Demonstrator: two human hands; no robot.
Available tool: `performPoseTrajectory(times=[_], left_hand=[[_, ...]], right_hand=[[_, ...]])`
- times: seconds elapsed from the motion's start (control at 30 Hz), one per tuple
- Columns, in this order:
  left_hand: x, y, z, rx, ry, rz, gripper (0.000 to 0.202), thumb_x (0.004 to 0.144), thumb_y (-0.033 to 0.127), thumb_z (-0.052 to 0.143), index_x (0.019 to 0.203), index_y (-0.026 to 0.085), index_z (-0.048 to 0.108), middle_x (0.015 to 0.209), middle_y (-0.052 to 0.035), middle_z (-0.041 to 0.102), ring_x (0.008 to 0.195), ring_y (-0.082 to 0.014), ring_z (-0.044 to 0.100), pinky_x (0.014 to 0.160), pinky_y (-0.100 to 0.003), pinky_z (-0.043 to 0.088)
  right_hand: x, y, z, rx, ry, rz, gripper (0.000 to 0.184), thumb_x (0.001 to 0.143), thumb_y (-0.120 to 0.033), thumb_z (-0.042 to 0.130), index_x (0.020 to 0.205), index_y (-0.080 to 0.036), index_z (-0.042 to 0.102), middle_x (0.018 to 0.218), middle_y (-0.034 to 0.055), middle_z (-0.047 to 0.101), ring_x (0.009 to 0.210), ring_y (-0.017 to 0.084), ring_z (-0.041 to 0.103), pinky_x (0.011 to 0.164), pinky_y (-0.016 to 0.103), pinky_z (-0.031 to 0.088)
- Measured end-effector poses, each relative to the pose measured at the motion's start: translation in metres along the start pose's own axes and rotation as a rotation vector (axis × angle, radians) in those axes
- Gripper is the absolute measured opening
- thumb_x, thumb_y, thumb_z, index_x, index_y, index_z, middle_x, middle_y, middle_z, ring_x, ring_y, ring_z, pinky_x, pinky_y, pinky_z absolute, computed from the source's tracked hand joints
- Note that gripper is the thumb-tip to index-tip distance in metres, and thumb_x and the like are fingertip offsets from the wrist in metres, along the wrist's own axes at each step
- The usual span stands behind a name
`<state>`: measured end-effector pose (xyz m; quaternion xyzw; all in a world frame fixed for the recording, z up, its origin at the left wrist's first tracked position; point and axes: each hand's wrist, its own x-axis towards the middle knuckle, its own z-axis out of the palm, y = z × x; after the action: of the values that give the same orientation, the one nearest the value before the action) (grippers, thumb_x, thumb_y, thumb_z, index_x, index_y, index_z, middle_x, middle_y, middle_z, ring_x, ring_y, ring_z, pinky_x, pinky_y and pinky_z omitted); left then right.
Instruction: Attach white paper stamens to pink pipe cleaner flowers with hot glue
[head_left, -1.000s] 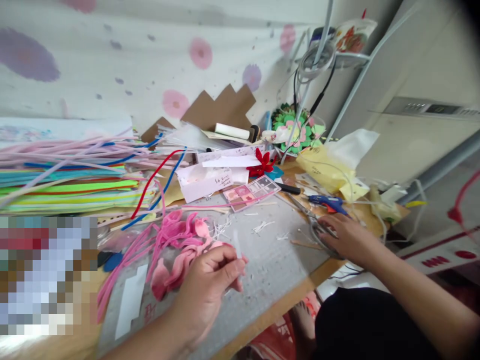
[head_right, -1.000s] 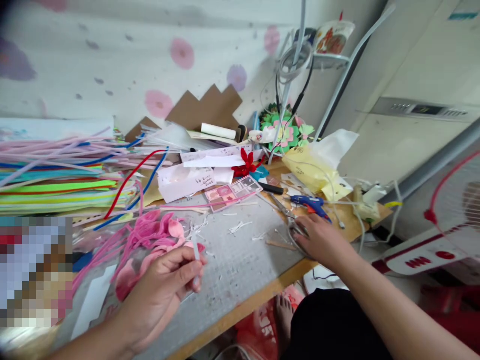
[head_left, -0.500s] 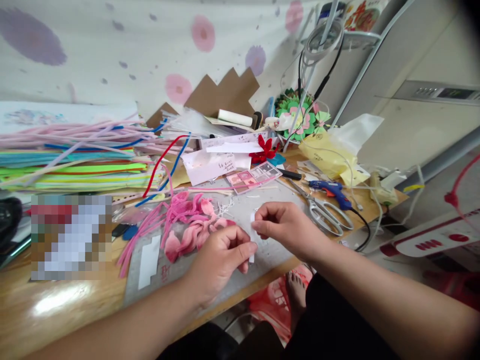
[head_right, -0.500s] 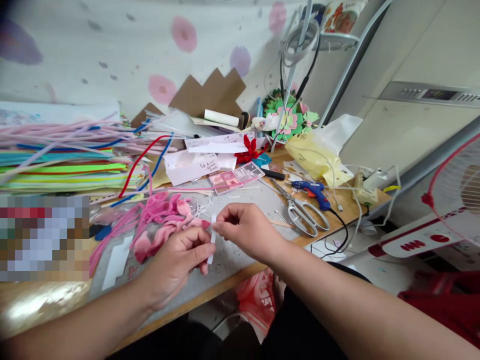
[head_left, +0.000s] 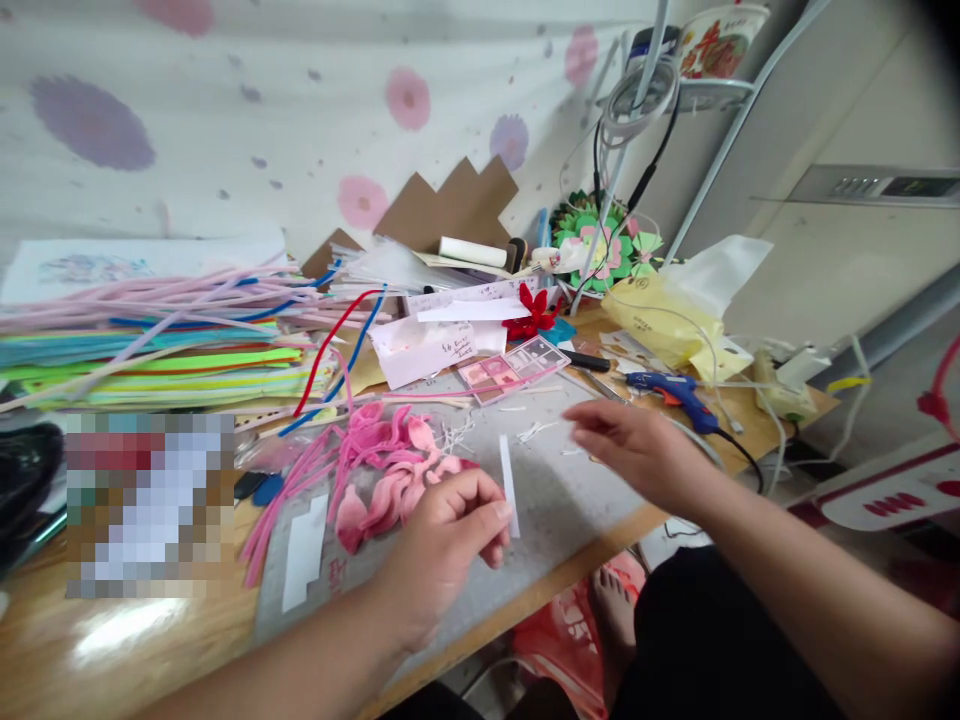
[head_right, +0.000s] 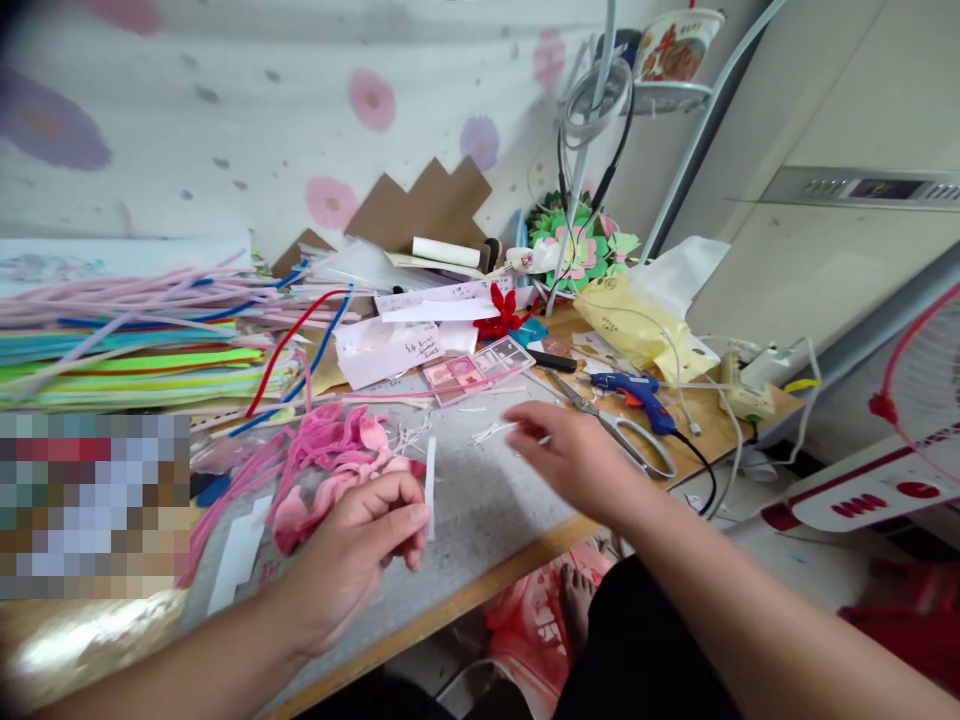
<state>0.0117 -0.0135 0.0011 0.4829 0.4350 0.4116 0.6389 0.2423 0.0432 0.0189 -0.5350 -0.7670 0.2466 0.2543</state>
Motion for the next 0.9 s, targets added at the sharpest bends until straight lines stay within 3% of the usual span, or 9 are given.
performPoseTrajectory(times=[0.1, 0.23, 0.37, 0.5, 0.63, 0.73, 0.77, 0.83, 0.9], left_hand=[[0.001, 0.001, -0.002, 0.023, 0.046, 0.045, 0.021, 0.080, 0.027, 0.056, 0.062, 0.018, 0.051, 0.058, 0.0037, 0.050, 0.054, -0.0106, 0.047, 0.055, -0.025, 0.040], [0.003, 0.001, -0.004, 0.078, 0.076, 0.094, 0.024, 0.084, 0.030, 0.053, 0.062, 0.019, 0.048, 0.058, 0.0044, 0.047, 0.055, -0.0113, 0.047, 0.057, -0.026, 0.039], [0.004, 0.000, -0.006, 0.119, 0.118, 0.132, 0.028, 0.086, 0.031, 0.050, 0.061, 0.020, 0.046, 0.056, 0.0045, 0.047, 0.055, -0.0114, 0.045, 0.057, -0.026, 0.037], [0.002, 0.000, -0.006, 0.066, 0.148, 0.167, 0.027, 0.086, 0.031, 0.051, 0.062, 0.020, 0.048, 0.057, 0.0048, 0.048, 0.056, -0.0113, 0.045, 0.058, -0.026, 0.037], [0.002, 0.000, -0.007, -0.021, 0.175, 0.190, 0.025, 0.086, 0.033, 0.053, 0.065, 0.020, 0.051, 0.059, 0.0052, 0.049, 0.057, -0.0109, 0.046, 0.059, -0.025, 0.037], [0.003, 0.001, -0.007, -0.073, 0.206, 0.209, 0.024, 0.087, 0.033, 0.054, 0.067, 0.020, 0.053, 0.061, 0.0048, 0.051, 0.060, -0.0110, 0.047, 0.061, -0.025, 0.039], [0.003, 0.002, -0.007, -0.088, 0.211, 0.217, 0.024, 0.087, 0.032, 0.054, 0.067, 0.019, 0.053, 0.062, 0.0045, 0.052, 0.060, -0.0114, 0.048, 0.062, -0.025, 0.040], [0.004, 0.004, -0.007, -0.121, 0.209, 0.228, 0.022, 0.086, 0.031, 0.056, 0.067, 0.019, 0.054, 0.064, 0.0036, 0.053, 0.064, -0.0128, 0.051, 0.065, -0.028, 0.043], [0.004, 0.006, -0.006, -0.153, 0.208, 0.229, 0.020, 0.086, 0.029, 0.056, 0.069, 0.019, 0.056, 0.070, 0.0017, 0.057, 0.071, -0.0151, 0.055, 0.071, -0.032, 0.046]], right_hand=[[-0.012, 0.053, -0.026, -0.646, 0.017, 0.145, 0.036, 0.088, -0.033, 0.045, 0.113, -0.012, 0.062, 0.113, 0.0191, 0.062, 0.102, 0.033, 0.058, 0.088, 0.044, 0.042], [-0.023, 0.086, -0.036, -0.716, -0.038, 0.219, 0.038, 0.084, -0.030, 0.050, 0.117, -0.014, 0.060, 0.106, 0.0180, 0.065, 0.095, 0.033, 0.063, 0.082, 0.041, 0.045], [-0.020, 0.090, -0.031, -0.708, -0.007, 0.251, 0.044, 0.081, -0.031, 0.054, 0.121, -0.014, 0.059, 0.111, 0.0199, 0.063, 0.099, 0.034, 0.062, 0.083, 0.041, 0.045], [-0.018, 0.097, -0.037, -0.632, 0.028, 0.297, 0.043, 0.078, -0.029, 0.056, 0.118, -0.016, 0.061, 0.094, 0.0145, 0.068, 0.087, 0.031, 0.065, 0.073, 0.036, 0.046], [-0.028, 0.097, -0.049, -0.512, 0.139, 0.339, 0.042, 0.078, -0.030, 0.054, 0.117, -0.014, 0.059, 0.081, 0.0095, 0.065, 0.075, 0.027, 0.063, 0.064, 0.034, 0.047], [-0.044, 0.079, -0.047, -0.330, 0.225, 0.321, 0.047, 0.087, -0.037, 0.044, 0.128, -0.015, 0.046, 0.076, 0.0036, 0.058, 0.064, 0.020, 0.060, 0.057, 0.031, 0.048], [-0.050, 0.069, -0.042, -0.206, 0.245, 0.299, 0.050, 0.089, -0.040, 0.041, 0.133, -0.016, 0.039, 0.074, 0.0015, 0.055, 0.061, 0.018, 0.059, 0.055, 0.029, 0.049], [-0.062, 0.047, -0.024, 0.287, 0.239, 0.256, 0.061, 0.086, -0.046, 0.051, 0.137, -0.018, 0.032, 0.066, -0.0038, 0.049, 0.052, 0.015, 0.055, 0.054, 0.030, 0.050], [-0.074, 0.026, -0.002, 0.652, 0.086, 0.224, 0.056, 0.087, -0.049, 0.051, 0.132, -0.018, 0.039, 0.057, -0.0081, 0.043, 0.038, 0.009, 0.042, 0.055, 0.032, 0.051]])
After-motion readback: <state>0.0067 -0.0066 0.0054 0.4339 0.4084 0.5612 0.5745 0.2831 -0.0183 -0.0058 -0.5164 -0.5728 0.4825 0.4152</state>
